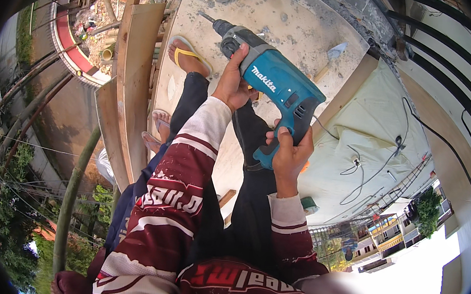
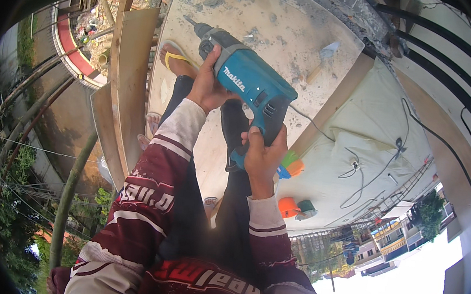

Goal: The person uses a corded Makita rotary hammer drill to break and remove sections of a concrete wall or ledge. They repeatedly drill into the concrete, pause to clear debris by hand, and continue drilling along the same area.

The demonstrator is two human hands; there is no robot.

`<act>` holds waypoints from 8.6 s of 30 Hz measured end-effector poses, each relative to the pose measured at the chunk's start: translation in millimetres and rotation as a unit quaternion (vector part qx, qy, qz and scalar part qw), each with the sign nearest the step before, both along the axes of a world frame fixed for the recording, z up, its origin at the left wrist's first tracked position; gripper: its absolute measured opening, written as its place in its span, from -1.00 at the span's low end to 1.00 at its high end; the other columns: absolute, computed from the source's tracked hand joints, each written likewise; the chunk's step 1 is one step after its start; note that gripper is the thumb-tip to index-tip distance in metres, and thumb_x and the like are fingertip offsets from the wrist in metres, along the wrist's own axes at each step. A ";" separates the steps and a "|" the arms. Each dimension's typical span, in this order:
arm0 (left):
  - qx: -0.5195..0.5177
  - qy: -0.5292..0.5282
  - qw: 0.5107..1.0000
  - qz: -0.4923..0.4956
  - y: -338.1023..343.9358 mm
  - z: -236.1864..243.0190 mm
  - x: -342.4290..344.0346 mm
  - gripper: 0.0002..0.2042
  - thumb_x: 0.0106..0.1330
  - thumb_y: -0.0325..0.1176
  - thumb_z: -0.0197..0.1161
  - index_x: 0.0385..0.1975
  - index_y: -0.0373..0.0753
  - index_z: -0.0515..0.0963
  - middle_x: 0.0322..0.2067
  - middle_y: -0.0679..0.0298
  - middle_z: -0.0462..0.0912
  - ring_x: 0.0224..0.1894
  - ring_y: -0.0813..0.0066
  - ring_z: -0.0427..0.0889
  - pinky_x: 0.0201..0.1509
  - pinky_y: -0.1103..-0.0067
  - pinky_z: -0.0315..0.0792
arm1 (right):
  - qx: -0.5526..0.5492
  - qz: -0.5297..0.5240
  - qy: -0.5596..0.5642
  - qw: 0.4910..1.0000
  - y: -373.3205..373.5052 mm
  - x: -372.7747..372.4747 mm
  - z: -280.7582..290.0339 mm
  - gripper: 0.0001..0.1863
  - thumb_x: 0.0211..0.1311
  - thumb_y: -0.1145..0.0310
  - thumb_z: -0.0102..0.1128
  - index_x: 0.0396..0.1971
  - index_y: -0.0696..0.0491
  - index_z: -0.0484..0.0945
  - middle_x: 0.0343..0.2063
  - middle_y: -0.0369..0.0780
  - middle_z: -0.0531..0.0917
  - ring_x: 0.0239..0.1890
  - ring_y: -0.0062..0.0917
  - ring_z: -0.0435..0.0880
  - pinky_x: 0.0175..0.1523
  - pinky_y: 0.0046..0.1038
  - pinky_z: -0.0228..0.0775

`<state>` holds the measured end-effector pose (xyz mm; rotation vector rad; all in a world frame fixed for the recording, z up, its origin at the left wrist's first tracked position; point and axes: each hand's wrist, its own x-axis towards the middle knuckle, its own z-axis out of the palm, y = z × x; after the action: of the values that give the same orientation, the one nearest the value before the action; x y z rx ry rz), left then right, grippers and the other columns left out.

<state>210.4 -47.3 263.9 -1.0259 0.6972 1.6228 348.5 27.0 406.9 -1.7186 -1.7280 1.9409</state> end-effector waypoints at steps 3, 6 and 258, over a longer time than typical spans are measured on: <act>0.011 -0.013 1.000 0.009 0.4 0.1 1.0 -0.42 0.17 0.34 0.37 0.09 0.20 0.50 -0.04 0.45 0.63 0.08 0.42 0.52 0.17 0.27 0.18 | -0.030 -0.016 0.022 0.999 3.9 -1.4 1.5 -0.59 0.31 0.52 0.18 0.12 0.27 0.39 -0.13 -0.13 0.66 -0.15 -0.48 0.74 -0.17 -0.50 0.66; -0.003 -0.010 1.000 0.007 0.8 2.0 -0.9 -0.36 0.17 0.33 0.37 0.16 0.14 0.49 0.00 0.40 0.64 0.13 0.35 0.53 0.27 0.18 0.21 | -0.049 -0.053 0.091 0.993 5.7 -5.8 8.6 -0.58 0.32 0.45 0.29 0.12 0.23 0.46 -0.13 -0.13 0.68 -0.12 -0.44 0.74 -0.15 -0.46 0.69; -0.183 0.434 0.721 -0.508 -135.6 -233.5 -352.4 -0.33 0.04 0.11 0.47 -0.31 -0.59 0.65 -0.40 0.03 0.74 -0.40 0.32 0.76 -0.30 0.48 0.61 | 0.268 0.179 0.181 0.929 -204.1 -268.0 -386.2 -0.70 -0.14 0.39 0.45 -0.38 0.14 0.57 -0.53 -0.10 0.63 -0.51 -0.15 0.69 -0.40 -0.26 0.56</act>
<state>-142.0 -182.9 30.4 0.0897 1.8692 0.8539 80.5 -177.1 20.7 -0.8539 -2.2390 1.5300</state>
